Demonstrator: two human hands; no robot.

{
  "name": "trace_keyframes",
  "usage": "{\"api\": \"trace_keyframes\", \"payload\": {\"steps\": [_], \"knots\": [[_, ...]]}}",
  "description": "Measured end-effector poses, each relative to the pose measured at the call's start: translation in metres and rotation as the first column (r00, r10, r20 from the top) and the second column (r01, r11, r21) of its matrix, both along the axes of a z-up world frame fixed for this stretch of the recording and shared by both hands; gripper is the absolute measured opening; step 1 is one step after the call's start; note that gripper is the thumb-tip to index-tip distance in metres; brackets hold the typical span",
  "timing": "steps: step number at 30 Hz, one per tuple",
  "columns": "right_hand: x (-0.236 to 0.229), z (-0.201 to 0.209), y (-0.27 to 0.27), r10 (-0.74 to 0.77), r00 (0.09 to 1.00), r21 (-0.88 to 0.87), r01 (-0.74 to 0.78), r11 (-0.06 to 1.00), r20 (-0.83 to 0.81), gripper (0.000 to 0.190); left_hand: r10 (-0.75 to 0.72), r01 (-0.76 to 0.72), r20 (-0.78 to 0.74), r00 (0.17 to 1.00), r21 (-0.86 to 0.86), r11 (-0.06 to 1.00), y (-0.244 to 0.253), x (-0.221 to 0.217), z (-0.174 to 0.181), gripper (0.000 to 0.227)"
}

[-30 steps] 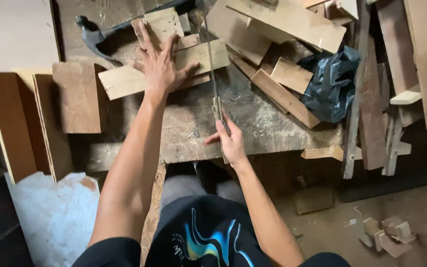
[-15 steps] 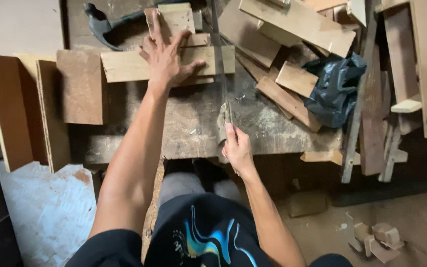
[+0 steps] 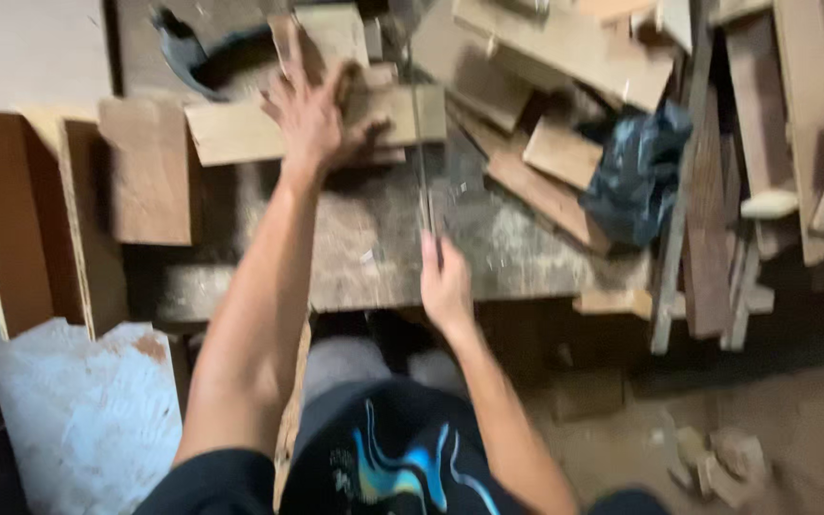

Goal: The person assembles small wooden pieces on a workbench, using a hammer to drive nails into the wood and a hand saw to cut additional pieces. The person handles multiple small wooden components, aligning them and securing them with nails.

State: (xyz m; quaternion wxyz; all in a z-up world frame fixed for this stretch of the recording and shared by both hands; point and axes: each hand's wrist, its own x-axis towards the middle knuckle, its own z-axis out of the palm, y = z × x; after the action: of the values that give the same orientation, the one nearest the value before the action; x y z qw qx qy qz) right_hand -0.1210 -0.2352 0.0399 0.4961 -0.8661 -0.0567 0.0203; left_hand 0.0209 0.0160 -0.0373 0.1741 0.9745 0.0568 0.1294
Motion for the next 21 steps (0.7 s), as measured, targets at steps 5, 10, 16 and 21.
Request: {"api": "trace_keyframes", "payload": {"steps": [5,10,16,21], "knots": [[-0.004,0.008,0.002,-0.068,0.906,0.072,0.108,0.992,-0.417,0.041,-0.026,0.026,-0.076,0.997,0.003,1.000,0.005,-0.012,0.004,0.080],[0.008,0.014,0.017,-0.032,0.938,0.097,0.070,0.993,-0.345,0.044,0.010,-0.011,-0.143,0.990,-0.007,1.000,0.004,-0.015,0.010,0.077],[0.017,0.032,0.023,-0.038,0.911,0.098,0.086,0.991,-0.410,0.042,0.007,-0.001,-0.204,0.979,0.029,1.000,0.006,0.003,0.015,0.082],[0.024,0.027,0.013,-0.026,0.869,0.235,0.162,0.959,-0.494,0.044,0.040,-0.025,-0.207,0.978,0.072,0.997,0.003,-0.001,0.010,0.085]]}}
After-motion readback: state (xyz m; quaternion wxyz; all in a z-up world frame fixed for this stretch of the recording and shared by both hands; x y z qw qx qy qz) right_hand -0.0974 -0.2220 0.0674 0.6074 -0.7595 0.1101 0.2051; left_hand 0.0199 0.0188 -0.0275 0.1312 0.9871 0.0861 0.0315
